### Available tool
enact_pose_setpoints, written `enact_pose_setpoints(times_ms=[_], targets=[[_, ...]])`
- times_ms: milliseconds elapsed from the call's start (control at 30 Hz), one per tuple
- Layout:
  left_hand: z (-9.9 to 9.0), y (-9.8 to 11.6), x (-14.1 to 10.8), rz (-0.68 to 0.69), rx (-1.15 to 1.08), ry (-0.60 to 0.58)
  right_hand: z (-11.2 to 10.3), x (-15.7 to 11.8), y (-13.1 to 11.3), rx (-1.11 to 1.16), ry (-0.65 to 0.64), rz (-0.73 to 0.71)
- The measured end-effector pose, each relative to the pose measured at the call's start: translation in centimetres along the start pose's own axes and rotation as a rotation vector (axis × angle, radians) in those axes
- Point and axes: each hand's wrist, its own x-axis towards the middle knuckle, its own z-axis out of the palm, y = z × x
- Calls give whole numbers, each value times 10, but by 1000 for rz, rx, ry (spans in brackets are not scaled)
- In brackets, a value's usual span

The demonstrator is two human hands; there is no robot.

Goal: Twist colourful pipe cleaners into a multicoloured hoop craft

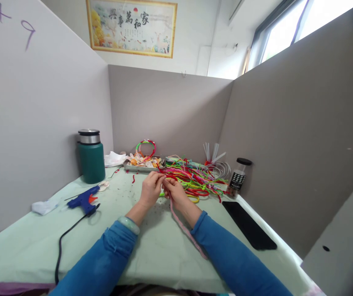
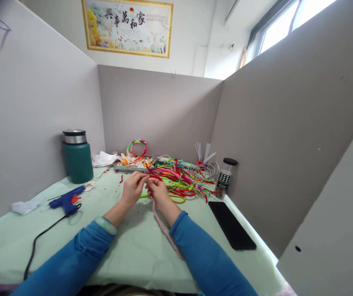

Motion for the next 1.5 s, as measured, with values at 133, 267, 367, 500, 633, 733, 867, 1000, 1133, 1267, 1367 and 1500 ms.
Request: enact_pose_setpoints(times_ms=[133, 267, 367, 500, 633, 733, 867, 1000, 1133, 1267, 1367, 1500], targets=[[0, 3, 0, 0, -23, -36, 0, 3, 2, 31, 27, -13], [0, 3, 0, -4, -20, -64, 0, 5, 5, 9, 53, -22], [1, 0, -1, -6, 10, -56, 1, 4, 5, -29, 25, -35], [-1, -4, 1, 21, 64, 8, 2, 2, 2, -144, 28, -72], [-5, -8, 5, 39, 133, 103, 1, 2, -6, -342, 131, -211], [-9, -9, 7, 43, 166, 147, 0, 1, -13, -410, 154, -303], [-9, -10, 5, 57, 186, 123, 1, -3, -17, -379, -32, -153], [-8, -9, 2, 73, 180, 33, -1, -3, -14, -233, -125, -38], [-7, -8, 1, 76, 147, 4, -1, -2, -12, -34, -143, -15], [-5, -7, 1, 45, 57, -19, 1, -2, -13, 61, -153, -10], [-4, -5, 2, -27, -34, -25, 0, -1, -12, 34, -142, -35], [-7, -3, 4, -110, -32, 14, -3, 0, -14, -122, -125, -66]])
